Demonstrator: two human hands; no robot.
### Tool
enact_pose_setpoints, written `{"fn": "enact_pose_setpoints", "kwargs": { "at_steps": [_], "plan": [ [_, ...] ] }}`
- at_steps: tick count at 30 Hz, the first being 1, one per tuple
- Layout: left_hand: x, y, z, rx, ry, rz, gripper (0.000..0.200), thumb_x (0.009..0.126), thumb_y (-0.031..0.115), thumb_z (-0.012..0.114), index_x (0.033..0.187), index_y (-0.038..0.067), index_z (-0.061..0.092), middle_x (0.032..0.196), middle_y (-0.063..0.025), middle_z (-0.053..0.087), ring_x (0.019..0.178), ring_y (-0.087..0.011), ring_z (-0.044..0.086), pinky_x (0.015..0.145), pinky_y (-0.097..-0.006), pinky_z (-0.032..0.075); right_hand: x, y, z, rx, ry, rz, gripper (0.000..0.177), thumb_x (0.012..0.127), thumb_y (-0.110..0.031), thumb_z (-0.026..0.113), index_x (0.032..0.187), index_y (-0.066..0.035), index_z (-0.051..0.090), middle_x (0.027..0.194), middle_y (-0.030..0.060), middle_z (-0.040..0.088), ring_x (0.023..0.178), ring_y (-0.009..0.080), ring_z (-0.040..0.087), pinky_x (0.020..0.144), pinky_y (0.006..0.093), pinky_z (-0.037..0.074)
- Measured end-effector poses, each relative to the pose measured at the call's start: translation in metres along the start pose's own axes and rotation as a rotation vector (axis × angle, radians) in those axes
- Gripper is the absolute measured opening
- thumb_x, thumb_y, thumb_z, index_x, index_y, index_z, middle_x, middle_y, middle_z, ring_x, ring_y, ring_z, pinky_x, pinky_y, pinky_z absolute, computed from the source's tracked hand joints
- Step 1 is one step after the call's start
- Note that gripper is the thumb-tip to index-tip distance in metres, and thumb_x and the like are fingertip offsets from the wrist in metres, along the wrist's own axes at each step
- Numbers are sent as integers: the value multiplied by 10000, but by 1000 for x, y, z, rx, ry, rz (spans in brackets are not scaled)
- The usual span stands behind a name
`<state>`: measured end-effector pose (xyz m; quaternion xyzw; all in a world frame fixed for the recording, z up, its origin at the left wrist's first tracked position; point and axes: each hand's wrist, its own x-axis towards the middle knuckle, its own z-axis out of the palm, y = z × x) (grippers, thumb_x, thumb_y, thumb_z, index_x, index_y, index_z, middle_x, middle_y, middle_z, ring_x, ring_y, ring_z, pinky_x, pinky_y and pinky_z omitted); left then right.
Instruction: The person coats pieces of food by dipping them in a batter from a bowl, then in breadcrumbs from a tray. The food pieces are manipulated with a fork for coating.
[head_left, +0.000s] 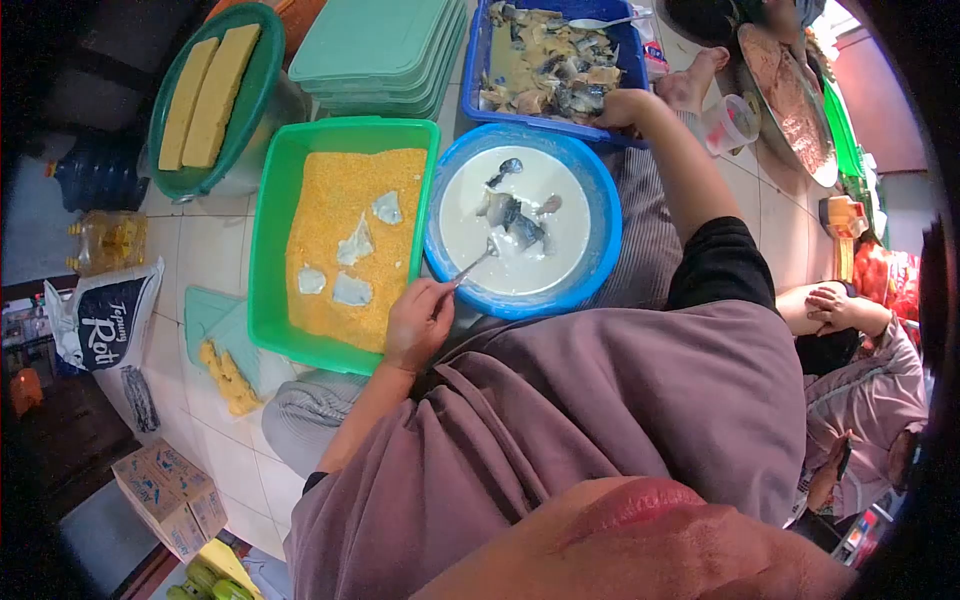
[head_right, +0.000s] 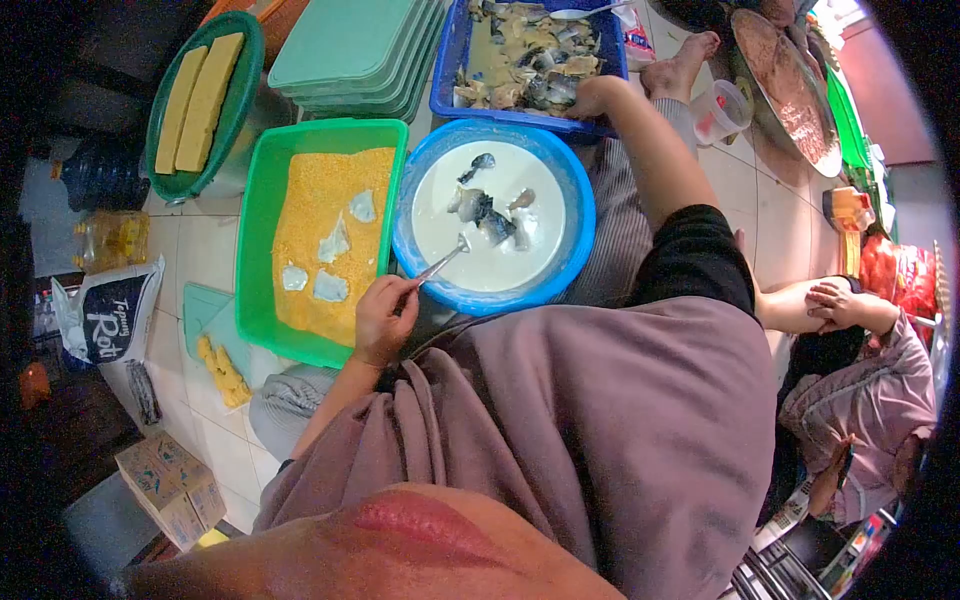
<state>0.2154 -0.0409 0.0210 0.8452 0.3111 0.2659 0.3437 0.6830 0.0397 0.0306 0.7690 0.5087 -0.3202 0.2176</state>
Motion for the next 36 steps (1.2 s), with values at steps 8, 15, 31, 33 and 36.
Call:
{"fn": "enact_pose_setpoints", "kwargs": {
  "at_steps": [8, 15, 31, 33, 36],
  "plan": [
    [2, 1, -1, 15, 25, 22, 139, 759, -12, 629, 896, 11, 637, 787, -114, 581, 715, -261, 593, 612, -318, 479, -8, -13, -11, -61, -104, -65, 376, 763, -301, 578, 907, 33, 672, 884, 167, 672, 734, 272, 655, 651, 394, 523],
    [2, 2, -1, -22, 19, 1, 134, 753, -20, 630, 884, 8, 633, 773, -116, 577, 703, -264, 586, 608, -321, 472, 17, 14, -20, 258, -333, -349, 232, 741, -219, 619, 589, -46, 589, 512, 62, 536, 406, 157, 464, 387, 294, 358],
    [1, 0, 0, -15, -4, -15, 142, 763, 9, 629, 904, 29, 636, 788, -104, 571, 697, -263, 578, 596, -332, 474, -102, -82, 6, 110, 192, -733, 260, 680, -166, 658, 862, 19, 653, 688, 114, 613, 629, 178, 571, 607, 323, 455],
    [1, 0, 0, -11, 1, -8, 143, 763, 10, 628, 904, 29, 636, 789, -104, 572, 697, -263, 578, 596, -333, 474, -89, -95, 31, 46, 119, -762, 265, 680, -152, 646, 887, 15, 660, 741, 130, 638, 650, 202, 588, 615, 338, 460],
    [0, -2, 1, -3, 14, 22, 143, 763, 10, 626, 905, 30, 635, 791, -104, 574, 697, -262, 578, 598, -338, 475, -70, -99, 44, 82, 79, -703, 318, 686, -93, 616, 990, -9, 659, 789, 138, 649, 687, 226, 609, 658, 340, 475]
  ]
}}
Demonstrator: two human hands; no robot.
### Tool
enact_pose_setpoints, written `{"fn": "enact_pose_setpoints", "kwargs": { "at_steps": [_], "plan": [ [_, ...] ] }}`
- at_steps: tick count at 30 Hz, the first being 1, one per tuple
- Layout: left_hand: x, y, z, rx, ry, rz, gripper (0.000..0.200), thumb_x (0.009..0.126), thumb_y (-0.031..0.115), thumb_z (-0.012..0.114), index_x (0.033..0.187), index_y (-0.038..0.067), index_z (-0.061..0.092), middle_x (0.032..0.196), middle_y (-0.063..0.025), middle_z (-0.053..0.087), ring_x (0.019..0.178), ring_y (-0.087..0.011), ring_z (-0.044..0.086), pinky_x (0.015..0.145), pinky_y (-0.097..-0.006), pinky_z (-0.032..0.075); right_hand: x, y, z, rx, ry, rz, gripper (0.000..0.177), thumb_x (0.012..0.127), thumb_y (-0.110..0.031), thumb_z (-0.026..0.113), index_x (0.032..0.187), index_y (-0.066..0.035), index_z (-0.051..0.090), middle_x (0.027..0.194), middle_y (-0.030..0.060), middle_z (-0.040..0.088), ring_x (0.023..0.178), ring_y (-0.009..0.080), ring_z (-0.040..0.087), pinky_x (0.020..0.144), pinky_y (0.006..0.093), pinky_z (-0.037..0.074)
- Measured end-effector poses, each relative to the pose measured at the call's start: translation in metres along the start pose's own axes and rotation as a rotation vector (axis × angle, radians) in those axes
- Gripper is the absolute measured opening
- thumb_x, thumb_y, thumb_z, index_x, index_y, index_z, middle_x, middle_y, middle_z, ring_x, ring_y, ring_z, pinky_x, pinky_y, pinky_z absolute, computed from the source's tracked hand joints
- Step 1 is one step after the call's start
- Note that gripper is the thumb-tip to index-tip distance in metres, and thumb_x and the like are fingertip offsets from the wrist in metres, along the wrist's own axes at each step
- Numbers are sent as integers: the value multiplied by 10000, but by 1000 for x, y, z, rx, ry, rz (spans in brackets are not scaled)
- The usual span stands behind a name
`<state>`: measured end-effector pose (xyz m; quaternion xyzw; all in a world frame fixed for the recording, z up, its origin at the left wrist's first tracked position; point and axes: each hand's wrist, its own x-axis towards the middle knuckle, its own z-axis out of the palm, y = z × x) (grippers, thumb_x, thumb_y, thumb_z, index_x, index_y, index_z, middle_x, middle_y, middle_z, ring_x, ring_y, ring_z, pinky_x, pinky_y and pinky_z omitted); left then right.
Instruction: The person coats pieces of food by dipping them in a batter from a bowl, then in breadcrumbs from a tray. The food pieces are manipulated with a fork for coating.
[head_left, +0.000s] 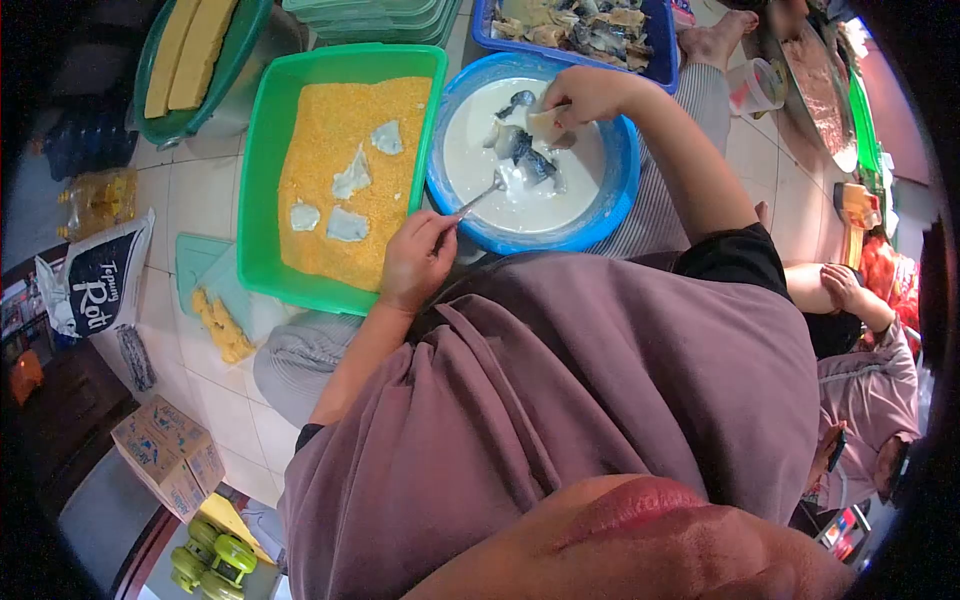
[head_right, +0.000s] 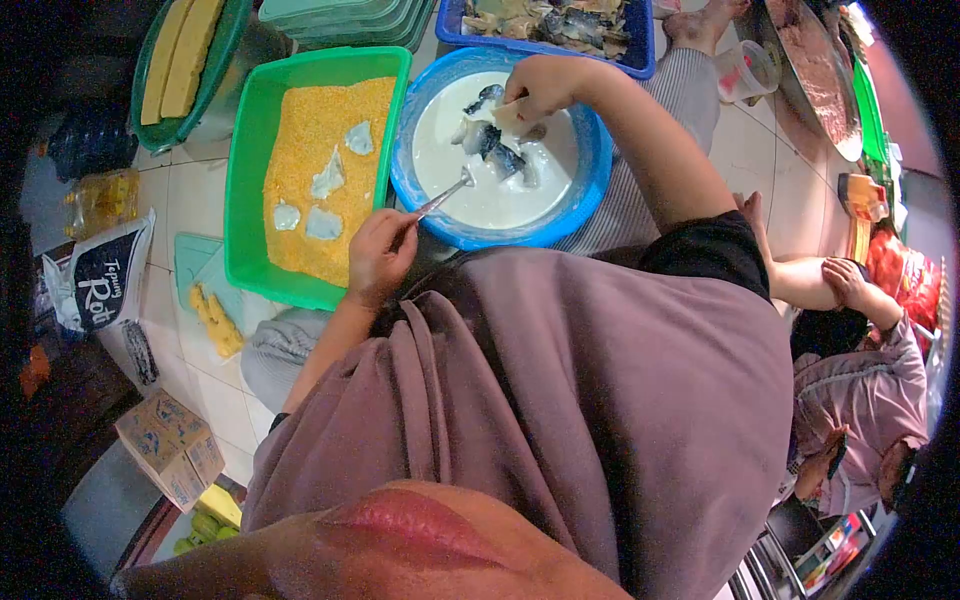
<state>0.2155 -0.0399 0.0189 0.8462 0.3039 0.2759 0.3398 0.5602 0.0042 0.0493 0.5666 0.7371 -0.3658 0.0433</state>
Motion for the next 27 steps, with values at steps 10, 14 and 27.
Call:
{"fn": "enact_pose_setpoints", "kwargs": {
  "at_steps": [10, 14, 27],
  "plan": [
    [2, 3, -2, 2, 14, 16, 141, 765, 6, 627, 905, 23, 631, 784, -109, 575, 691, -261, 581, 595, -342, 478, 10, 135, -65, -285, 356, 491, 337, 757, -110, 618, 1091, -80, 641, 774, 135, 646, 734, 231, 643, 658, 369, 523],
    [3, 2, -1, -5, 24, 5, 142, 761, -1, 628, 901, 21, 632, 791, -115, 579, 699, -272, 582, 602, -346, 480, 37, 128, -50, 4, 363, 555, 479, 835, -429, 627, 1025, 11, 616, 877, 148, 625, 648, 261, 600, 509, 393, 531],
    [3, 0, -2, -16, 18, 13, 141, 764, 1, 631, 905, 16, 633, 799, -112, 582, 689, -264, 585, 590, -334, 481, 98, 190, -113, -868, 212, 432, 373, 786, -321, 677, 1033, -43, 651, 979, 143, 665, 845, 271, 644, 708, 367, 518]
  ]
}}
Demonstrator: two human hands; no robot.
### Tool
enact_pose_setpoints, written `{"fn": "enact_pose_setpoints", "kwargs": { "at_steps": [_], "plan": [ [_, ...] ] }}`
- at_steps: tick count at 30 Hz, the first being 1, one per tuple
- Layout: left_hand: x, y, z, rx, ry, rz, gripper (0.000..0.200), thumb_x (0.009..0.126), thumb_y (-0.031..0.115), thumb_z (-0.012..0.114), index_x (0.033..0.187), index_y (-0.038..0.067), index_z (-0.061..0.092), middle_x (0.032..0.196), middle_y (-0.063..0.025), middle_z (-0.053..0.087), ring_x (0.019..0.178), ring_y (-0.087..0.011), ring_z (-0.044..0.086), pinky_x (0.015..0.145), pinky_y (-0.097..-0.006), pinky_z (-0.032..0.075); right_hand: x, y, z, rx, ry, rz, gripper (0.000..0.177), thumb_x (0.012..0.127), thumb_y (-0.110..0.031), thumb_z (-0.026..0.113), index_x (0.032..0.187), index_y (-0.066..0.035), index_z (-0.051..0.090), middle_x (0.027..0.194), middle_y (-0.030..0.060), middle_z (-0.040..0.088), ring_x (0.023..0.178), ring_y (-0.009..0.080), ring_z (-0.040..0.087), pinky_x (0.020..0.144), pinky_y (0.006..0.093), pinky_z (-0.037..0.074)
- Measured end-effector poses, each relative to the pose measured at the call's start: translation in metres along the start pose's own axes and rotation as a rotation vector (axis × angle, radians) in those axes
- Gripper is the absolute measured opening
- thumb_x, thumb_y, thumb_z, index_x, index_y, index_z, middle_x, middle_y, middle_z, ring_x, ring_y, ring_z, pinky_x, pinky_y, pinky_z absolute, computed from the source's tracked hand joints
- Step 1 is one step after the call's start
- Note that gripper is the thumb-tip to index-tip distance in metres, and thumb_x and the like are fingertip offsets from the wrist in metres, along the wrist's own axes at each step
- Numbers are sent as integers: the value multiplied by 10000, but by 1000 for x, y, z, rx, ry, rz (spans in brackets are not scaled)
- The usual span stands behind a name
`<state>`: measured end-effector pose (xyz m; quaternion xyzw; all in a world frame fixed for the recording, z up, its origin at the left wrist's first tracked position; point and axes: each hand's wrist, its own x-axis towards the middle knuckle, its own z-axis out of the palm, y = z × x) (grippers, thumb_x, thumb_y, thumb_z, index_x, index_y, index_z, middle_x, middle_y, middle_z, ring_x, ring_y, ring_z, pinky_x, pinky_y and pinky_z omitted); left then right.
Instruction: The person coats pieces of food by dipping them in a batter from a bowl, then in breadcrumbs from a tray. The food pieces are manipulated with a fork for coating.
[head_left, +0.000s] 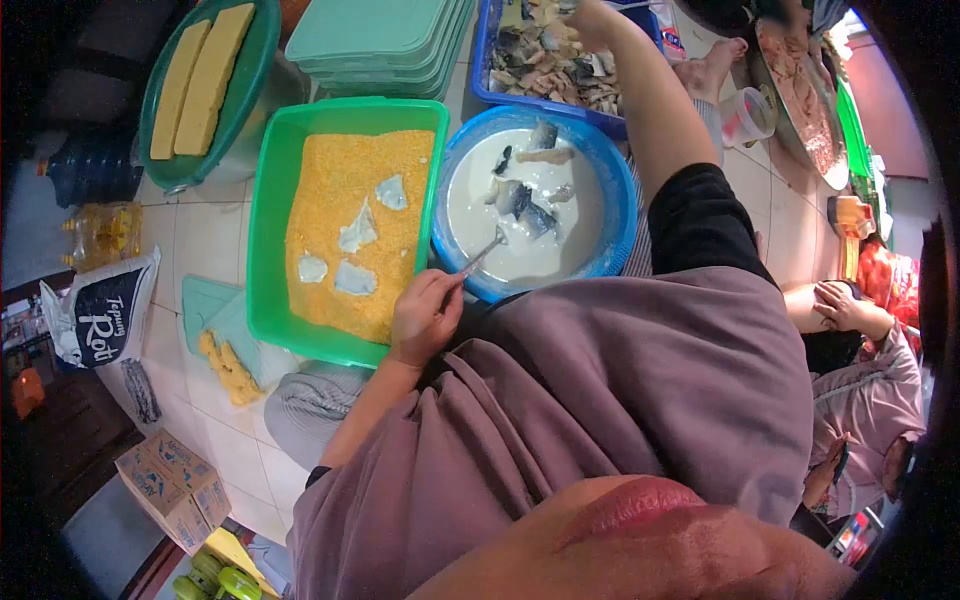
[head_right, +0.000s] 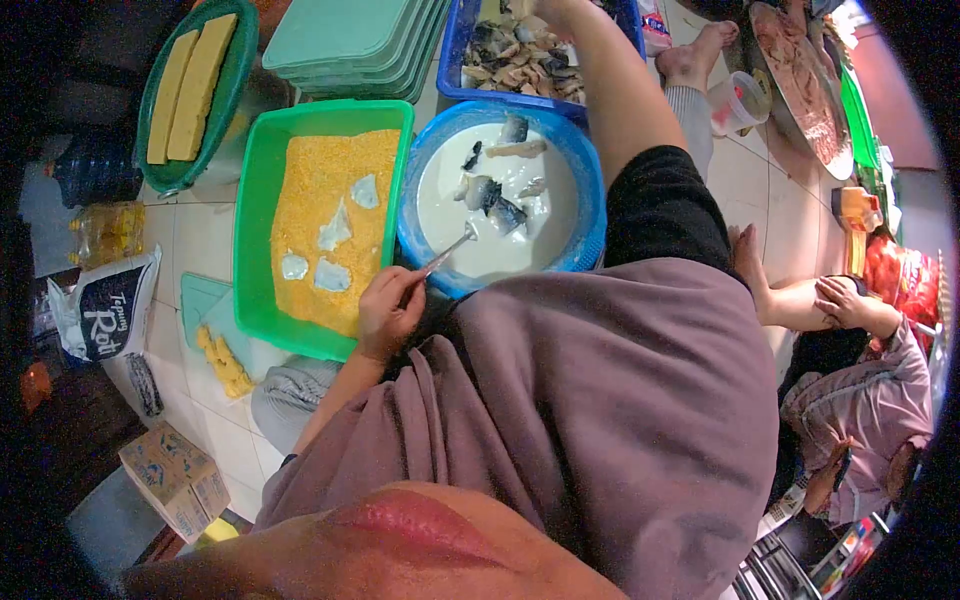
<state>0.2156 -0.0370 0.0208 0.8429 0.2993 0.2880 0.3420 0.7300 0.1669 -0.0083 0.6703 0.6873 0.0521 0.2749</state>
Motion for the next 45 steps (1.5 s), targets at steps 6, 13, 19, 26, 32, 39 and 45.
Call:
{"fn": "enact_pose_setpoints", "kwargs": {
  "at_steps": [6, 13, 19, 26, 32, 39, 45],
  "plan": [
    [1, 1, -1, -56, -12, -54, 145, 765, 3, 631, 909, 17, 627, 797, -114, 581, 691, -267, 588, 588, -337, 481, -88, -20, 36, 592, -201, 110, 306, 779, -387, 686, 903, -108, 712, 811, 86, 683, 726, 225, 623, 636, 333, 494],
    [-1, -2, 1, -67, -6, -47, 147, 757, -5, 633, 902, 15, 623, 789, -111, 580, 681, -265, 585, 583, -339, 480, -65, -38, 116, 1317, -446, 455, 345, 737, -260, 753, 1005, -63, 662, 893, 60, 663, 731, 177, 602, 654, 300, 502],
    [-1, 1, 1, -64, 7, -57, 144, 754, 0, 637, 896, 18, 624, 783, -109, 579, 679, -261, 584, 588, -336, 479, -71, -65, 48, 2030, -188, 502, 450, 755, -320, 716, 1082, -32, 606, 1015, 88, 623, 841, 218, 609, 735, 349, 528],
    [-1, 0, 1, -13, -2, -10, 143, 755, -5, 632, 897, 13, 626, 791, -115, 581, 695, -268, 584, 604, -334, 477, -47, -30, -47, 2275, -61, 274, 444, 874, -306, 596, 1211, -32, 506, 1139, 93, 548, 997, 279, 563, 860, 443, 512],
    [1, 2, -1, -16, -20, -32, 149, 755, -9, 632, 903, 12, 630, 804, -126, 590, 726, -284, 589, 623, -334, 474, -44, 17, 11, 1898, 153, 390, 413, 849, -249, 607, 1188, -27, 523, 1023, 99, 589, 909, 288, 590, 796, 408, 526],
    [2, 2, -1, -14, -10, -14, 152, 753, -8, 636, 903, 17, 630, 804, -123, 591, 727, -279, 588, 624, -332, 473, -47, -56, 45, 1286, 238, 269, 508, 657, -203, 765, 1121, -66, 613, 979, 193, 651, 915, 276, 639, 790, 408, 502],
    [0, 0, 1, -12, -14, -27, 156, 748, -7, 647, 901, 21, 636, 792, -114, 590, 706, -258, 590, 595, -318, 471, -76, -86, -4, 792, 221, 362, 474, 682, -363, 734, 1053, -79, 650, 881, 185, 658, 841, 312, 644, 744, 395, 495]
  ]
}}
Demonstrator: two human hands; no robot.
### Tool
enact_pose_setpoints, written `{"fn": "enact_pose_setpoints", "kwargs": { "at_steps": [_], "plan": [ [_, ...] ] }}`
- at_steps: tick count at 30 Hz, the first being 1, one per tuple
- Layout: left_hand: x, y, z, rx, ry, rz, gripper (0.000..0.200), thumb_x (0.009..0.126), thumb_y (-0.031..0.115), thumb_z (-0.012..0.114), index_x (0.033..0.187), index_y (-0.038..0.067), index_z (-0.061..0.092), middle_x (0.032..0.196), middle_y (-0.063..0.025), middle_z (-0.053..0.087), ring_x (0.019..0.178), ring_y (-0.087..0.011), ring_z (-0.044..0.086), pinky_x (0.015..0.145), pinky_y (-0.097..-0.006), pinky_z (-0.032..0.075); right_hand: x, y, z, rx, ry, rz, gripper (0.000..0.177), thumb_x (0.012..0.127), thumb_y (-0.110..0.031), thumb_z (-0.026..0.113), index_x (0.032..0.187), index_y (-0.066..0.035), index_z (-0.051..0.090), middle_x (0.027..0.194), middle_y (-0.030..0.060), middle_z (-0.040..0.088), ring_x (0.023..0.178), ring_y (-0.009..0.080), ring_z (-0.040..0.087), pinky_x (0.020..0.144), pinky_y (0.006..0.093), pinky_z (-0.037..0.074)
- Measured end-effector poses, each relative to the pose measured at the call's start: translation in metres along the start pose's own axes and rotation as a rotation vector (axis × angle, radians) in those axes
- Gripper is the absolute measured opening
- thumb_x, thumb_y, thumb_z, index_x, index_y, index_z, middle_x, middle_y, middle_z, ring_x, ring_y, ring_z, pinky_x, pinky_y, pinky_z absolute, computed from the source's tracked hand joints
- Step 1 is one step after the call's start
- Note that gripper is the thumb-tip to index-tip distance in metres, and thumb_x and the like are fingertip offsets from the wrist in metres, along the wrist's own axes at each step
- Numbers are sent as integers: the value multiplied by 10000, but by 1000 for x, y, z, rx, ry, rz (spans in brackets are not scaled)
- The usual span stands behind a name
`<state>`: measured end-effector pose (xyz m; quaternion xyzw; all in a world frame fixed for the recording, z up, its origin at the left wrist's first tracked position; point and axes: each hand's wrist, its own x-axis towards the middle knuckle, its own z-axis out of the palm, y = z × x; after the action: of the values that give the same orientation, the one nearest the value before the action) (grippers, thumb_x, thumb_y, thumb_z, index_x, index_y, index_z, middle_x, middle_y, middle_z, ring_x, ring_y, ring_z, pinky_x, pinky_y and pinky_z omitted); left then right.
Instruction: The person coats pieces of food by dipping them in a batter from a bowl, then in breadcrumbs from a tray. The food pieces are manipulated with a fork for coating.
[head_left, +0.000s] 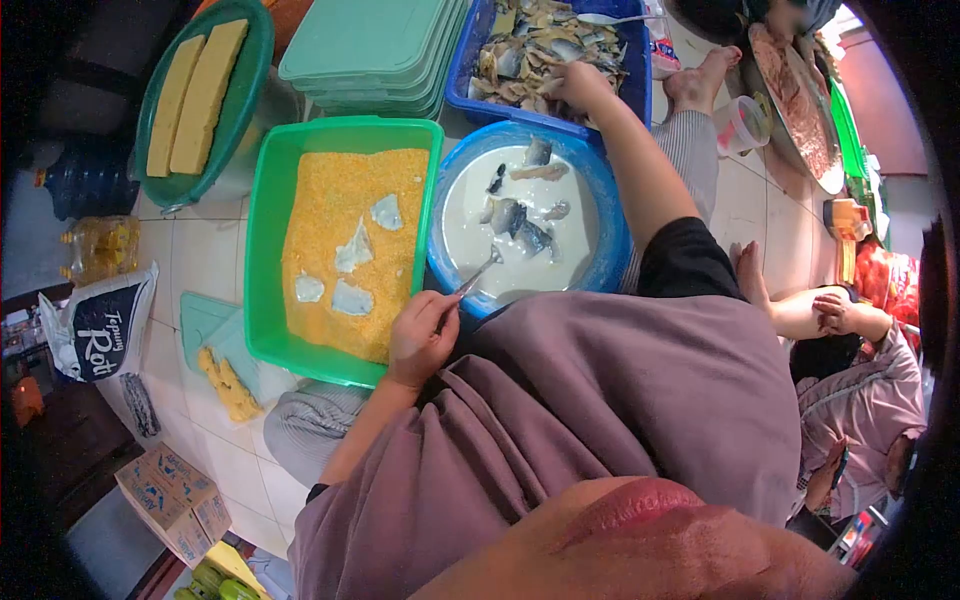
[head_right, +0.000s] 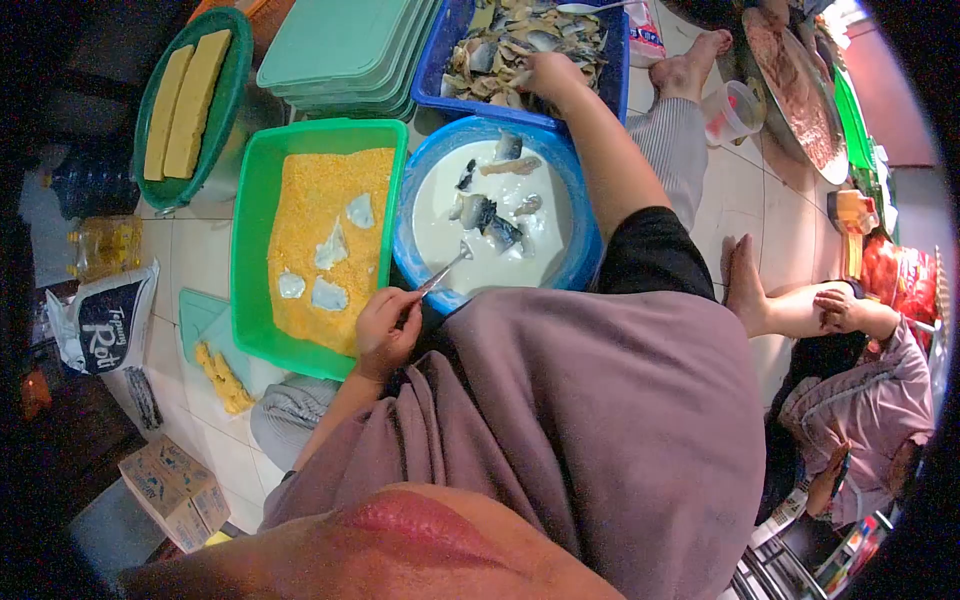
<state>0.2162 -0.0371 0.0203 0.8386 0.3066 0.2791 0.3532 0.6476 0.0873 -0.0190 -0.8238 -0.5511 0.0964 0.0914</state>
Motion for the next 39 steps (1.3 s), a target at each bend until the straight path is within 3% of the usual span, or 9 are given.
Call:
{"fn": "enact_pose_setpoints", "kwargs": {
  "at_steps": [4, 7, 10, 12, 18, 25, 28, 31, 39],
  "plan": [
    [1, 1, -1, 14, 9, 19, 160, 745, -11, 650, 901, 22, 637, 785, -109, 589, 696, -250, 589, 578, -308, 469, 16, 42, 0, 201, 212, 186, 425, 724, -386, 734, 894, -2, 669, 779, 180, 657, 712, 263, 646, 661, 379, 492],
    [1, 1, -1, 1, -2, -2, 166, 741, -15, 651, 902, 22, 638, 781, -108, 589, 691, -252, 589, 579, -309, 470, 78, 116, 38, 606, 245, 274, 455, 760, -428, 696, 1002, -44, 672, 848, 197, 667, 765, 316, 649, 690, 386, 491],
    [2, -1, 0, 0, 4, 19, 167, 738, -19, 648, 899, 21, 637, 782, -110, 590, 691, -254, 590, 584, -309, 472, 96, 113, 36, 945, 240, 94, 495, 750, -454, 703, 1031, -48, 664, 914, 172, 675, 823, 316, 651, 708, 385, 498],
    [1, 1, 0, 3, 0, 0, 169, 735, -23, 646, 898, 20, 636, 784, -115, 591, 696, -259, 592, 590, -312, 474, 106, 102, 31, 525, 177, 270, 523, 755, -343, 725, 1149, -24, 598, 954, 137, 667, 811, 214, 636, 704, 313, 494],
    [3, 4, -1, 3, 1, 4, 153, 744, -22, 635, 892, 13, 624, 771, -114, 579, 681, -267, 582, 583, -334, 470, 97, 53, 13, -31, -108, 551, 611, 634, -508, 768, 1055, -77, 665, 1157, 125, 613, 1043, 296, 599, 896, 388, 476],
    [2, 2, 0, 1, 15, 25, 135, 753, -19, 625, 885, 10, 618, 773, -114, 571, 677, -270, 577, 582, -343, 472, 48, 45, -2, 177, -5, 287, 515, 665, -356, 789, 1063, -65, 643, 1055, 121, 628, 922, 238, 631, 813, 334, 521],
    [1, 3, -1, 2, 12, 20, 134, 754, -16, 623, 885, 11, 619, 783, -115, 571, 682, -270, 578, 587, -341, 474, 35, 51, -14, 795, 3, 362, 395, 748, -246, 745, 1066, -42, 627, 1065, 78, 614, 926, 193, 609, 778, 301, 533],
    [-1, 3, -1, -1, -3, -5, 133, 757, -7, 621, 888, 15, 620, 787, -117, 568, 699, -277, 577, 605, -349, 476, 6, 31, -43, 1349, -107, 153, 316, 823, -151, 671, 1108, -34, 601, 1069, 43, 599, 939, 139, 584, 755, 272, 536],
    [-7, -1, 4, 50, 9, -12, 99, 775, 24, 621, 873, 14, 631, 768, -109, 571, 656, -239, 568, 585, -329, 465, -109, -51, -50, 814, -614, -173, 302, 895, -128, 562, 1194, -89, 563, 1027, -10, 593, 858, 78, 558, 687, 258, 524]
  ]
}}
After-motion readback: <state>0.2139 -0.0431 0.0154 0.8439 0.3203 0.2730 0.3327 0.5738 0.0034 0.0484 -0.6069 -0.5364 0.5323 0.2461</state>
